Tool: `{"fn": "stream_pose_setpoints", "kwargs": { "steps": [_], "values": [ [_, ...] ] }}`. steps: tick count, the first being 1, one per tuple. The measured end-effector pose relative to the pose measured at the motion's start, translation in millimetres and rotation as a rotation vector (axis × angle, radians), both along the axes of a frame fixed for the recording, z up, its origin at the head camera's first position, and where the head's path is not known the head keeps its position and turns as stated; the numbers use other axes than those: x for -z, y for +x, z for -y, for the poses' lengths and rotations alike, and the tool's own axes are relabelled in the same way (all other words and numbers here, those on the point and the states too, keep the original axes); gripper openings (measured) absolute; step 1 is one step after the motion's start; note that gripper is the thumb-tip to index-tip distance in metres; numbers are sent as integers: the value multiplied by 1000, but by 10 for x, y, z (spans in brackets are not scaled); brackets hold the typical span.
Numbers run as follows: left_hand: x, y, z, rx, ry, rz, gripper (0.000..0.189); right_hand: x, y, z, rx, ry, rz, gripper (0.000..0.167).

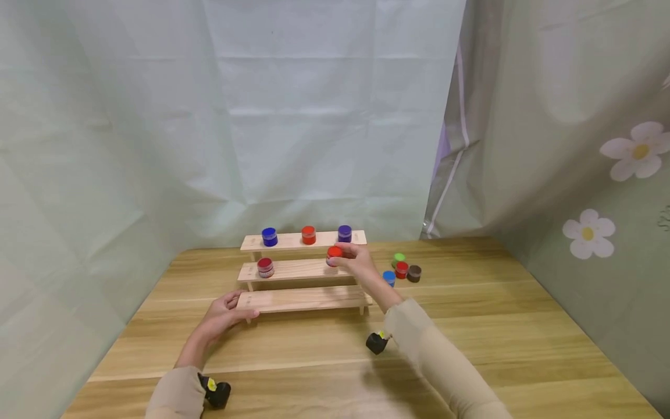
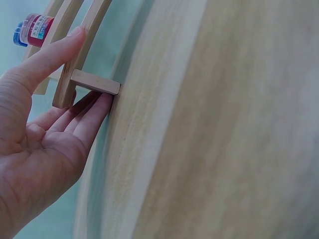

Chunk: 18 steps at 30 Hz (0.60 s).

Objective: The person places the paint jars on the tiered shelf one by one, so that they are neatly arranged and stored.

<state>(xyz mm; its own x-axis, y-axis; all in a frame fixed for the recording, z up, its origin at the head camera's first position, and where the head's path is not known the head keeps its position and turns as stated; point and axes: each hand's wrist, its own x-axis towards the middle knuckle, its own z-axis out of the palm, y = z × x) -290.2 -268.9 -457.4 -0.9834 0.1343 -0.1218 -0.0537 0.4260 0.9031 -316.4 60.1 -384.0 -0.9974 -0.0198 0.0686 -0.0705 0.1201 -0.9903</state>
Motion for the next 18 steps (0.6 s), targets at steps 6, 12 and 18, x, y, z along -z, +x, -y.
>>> {"fn": "stream_pose_setpoints", "kwargs": {
  "steps": [6, 12, 18],
  "values": [
    [-7, 22, -24, -10, 49, 14, 83, 68, -66, 158, -22, 62, -33, 43],
    [-7, 27, -26, -10, 65, 24, 82, 83, -67, 286, -65, 87, -47, 43],
    [-16, 19, -24, -1, 53, 19, 84, 109, -91, 361, -78, 72, -34, 44]
  ]
}}
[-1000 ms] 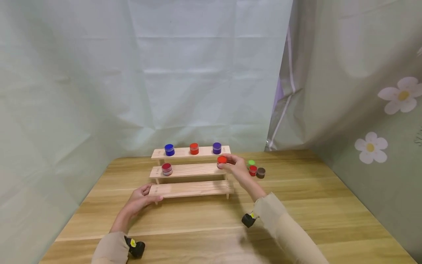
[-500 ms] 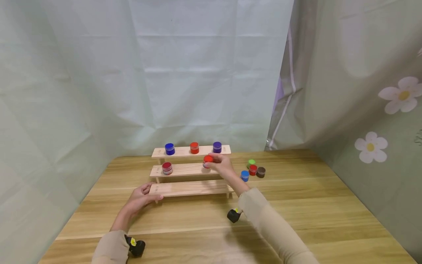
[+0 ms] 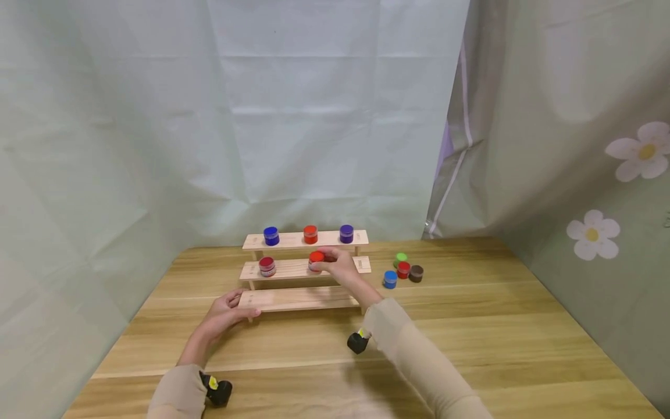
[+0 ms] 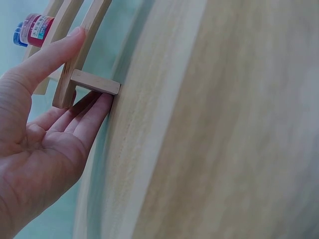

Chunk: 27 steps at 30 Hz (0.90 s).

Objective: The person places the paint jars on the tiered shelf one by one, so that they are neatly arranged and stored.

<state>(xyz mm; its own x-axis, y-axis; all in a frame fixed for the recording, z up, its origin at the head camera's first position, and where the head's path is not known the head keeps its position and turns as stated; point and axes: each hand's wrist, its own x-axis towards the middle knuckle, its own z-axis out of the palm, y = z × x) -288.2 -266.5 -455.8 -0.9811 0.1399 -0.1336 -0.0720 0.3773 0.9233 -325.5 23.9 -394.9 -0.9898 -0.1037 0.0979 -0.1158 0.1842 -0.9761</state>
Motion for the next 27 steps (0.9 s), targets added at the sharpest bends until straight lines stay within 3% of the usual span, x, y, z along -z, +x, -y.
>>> {"fn": "stream_pose_setpoints", "kwargs": {
  "steps": [9, 19, 27],
  "values": [
    [14, 3, -3, 0, 11, 2, 83, 51, -47, 90, -10, 8, 12, 44],
    [4, 17, -11, -1, 23, 17, 84, 64, -47, 157, 9, 44, -31, 42],
    [-9, 10, -1, -13, -9, 15, 86, 82, -46, 182, -12, 48, -41, 45]
  ]
}}
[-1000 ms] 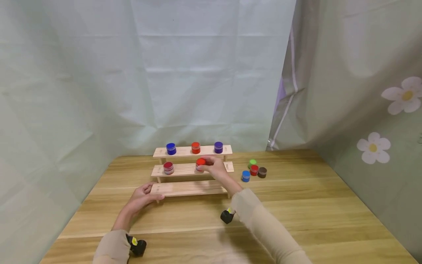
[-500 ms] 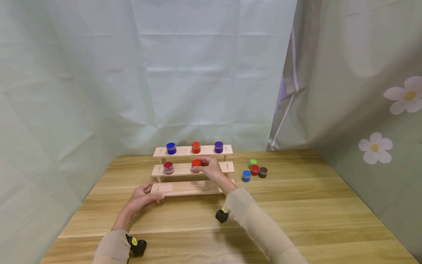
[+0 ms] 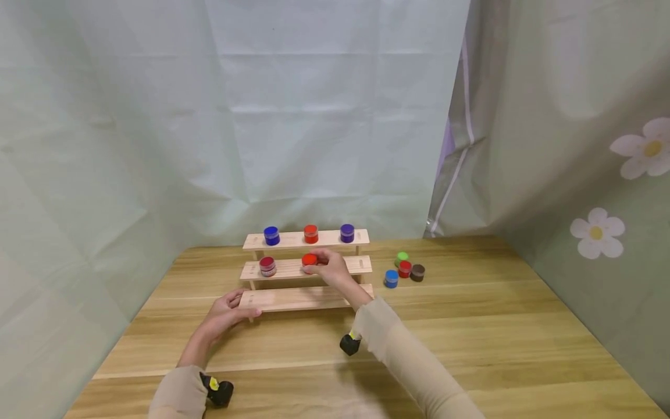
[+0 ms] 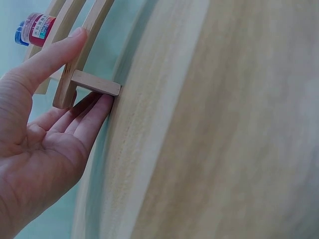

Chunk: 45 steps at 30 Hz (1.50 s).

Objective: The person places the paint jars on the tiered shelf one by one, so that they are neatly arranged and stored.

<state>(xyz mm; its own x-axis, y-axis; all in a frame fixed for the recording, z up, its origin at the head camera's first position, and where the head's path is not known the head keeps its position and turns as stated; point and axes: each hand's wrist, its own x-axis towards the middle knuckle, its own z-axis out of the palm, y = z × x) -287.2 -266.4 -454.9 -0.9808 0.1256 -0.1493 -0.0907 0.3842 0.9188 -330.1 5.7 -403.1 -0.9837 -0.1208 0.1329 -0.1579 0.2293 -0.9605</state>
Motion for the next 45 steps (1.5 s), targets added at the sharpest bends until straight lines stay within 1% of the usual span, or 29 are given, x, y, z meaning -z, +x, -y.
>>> {"fn": "stream_pose_setpoints", "kwargs": {
  "steps": [5, 12, 16, 20, 23, 29, 33, 37, 43, 45],
  "values": [
    [-1, -11, 7, 3, -21, -9, 86, 1, 1, -11, -8, 28, -8, 46],
    [10, -32, 19, 12, -27, -11, 86, -35, 36, -43, -15, -15, 51, 53],
    [11, -27, 9, 12, -28, -9, 87, -38, 57, -90, -13, -38, 60, 52],
    [16, -15, -2, 4, -7, -11, 85, -9, 67, -152, -14, -49, 41, 51],
    [21, -9, -4, 0, 12, -9, 84, 1, 83, -204, -12, -65, 44, 50],
    [15, -18, 3, 8, 16, -2, 85, -37, 161, -301, 7, -101, 49, 48],
    [-2, -33, 4, 7, -16, -12, 86, -51, 190, -375, 21, -108, 27, 45],
    [-15, -43, -4, 6, -28, -14, 85, -41, 223, -477, 24, -113, 10, 43],
    [6, -47, 7, 9, -45, -12, 86, 2, 291, -731, 100, -118, 18, 39],
    [16, -37, 20, 9, -34, -5, 87, 22, 311, -819, 123, -124, 18, 38]
  ]
}}
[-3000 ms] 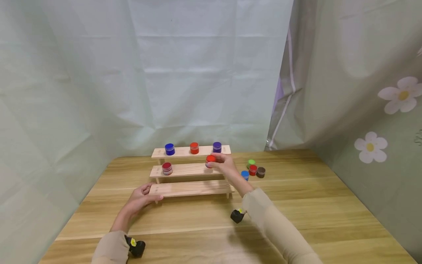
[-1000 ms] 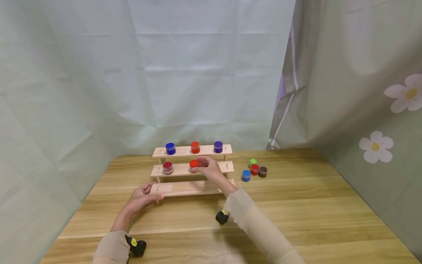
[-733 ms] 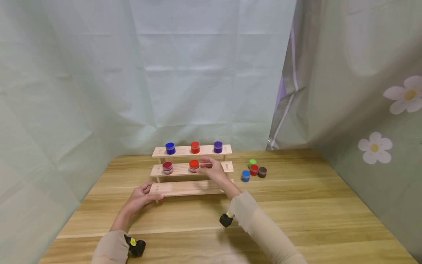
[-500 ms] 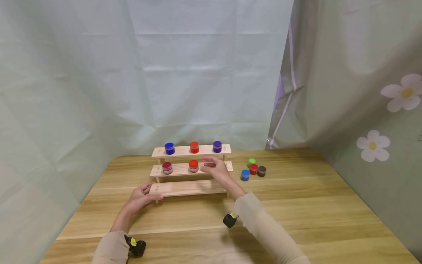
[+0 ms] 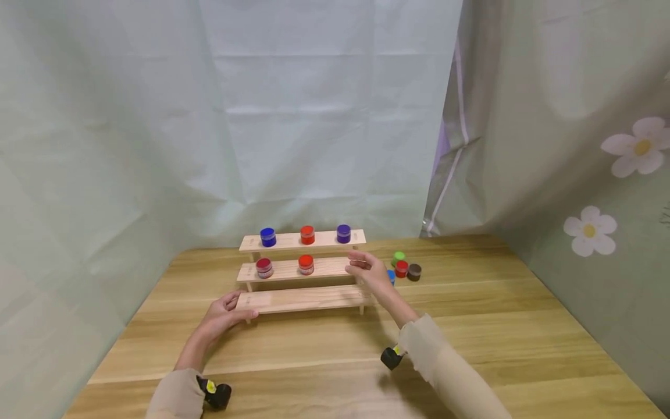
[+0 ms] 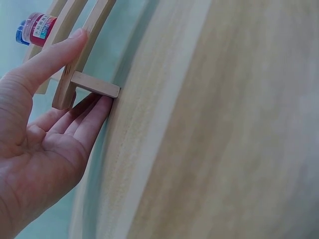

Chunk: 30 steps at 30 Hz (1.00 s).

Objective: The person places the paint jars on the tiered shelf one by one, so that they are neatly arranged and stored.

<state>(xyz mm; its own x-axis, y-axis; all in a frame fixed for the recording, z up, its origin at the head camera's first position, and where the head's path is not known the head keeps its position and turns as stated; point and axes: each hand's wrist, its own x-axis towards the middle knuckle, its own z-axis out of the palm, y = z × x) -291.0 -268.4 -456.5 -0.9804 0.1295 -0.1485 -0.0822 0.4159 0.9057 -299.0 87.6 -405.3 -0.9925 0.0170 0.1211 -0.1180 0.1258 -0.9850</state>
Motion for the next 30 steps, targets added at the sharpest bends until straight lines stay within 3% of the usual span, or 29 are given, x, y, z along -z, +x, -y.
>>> {"fn": "stream_pose_setpoints", "kwargs": {
  "steps": [12, 20, 30],
  "values": [
    [-5, 6, 8, -1, -20, -13, 88, 96, -10, -463, 92, 31, 7, 44],
    [18, 11, -7, -16, 27, 10, 90, 234, -85, -724, 200, -1, 41, 42],
    [28, -4, -14, -13, 25, 13, 87, 366, -118, -846, 220, 32, 71, 43]
  ]
}}
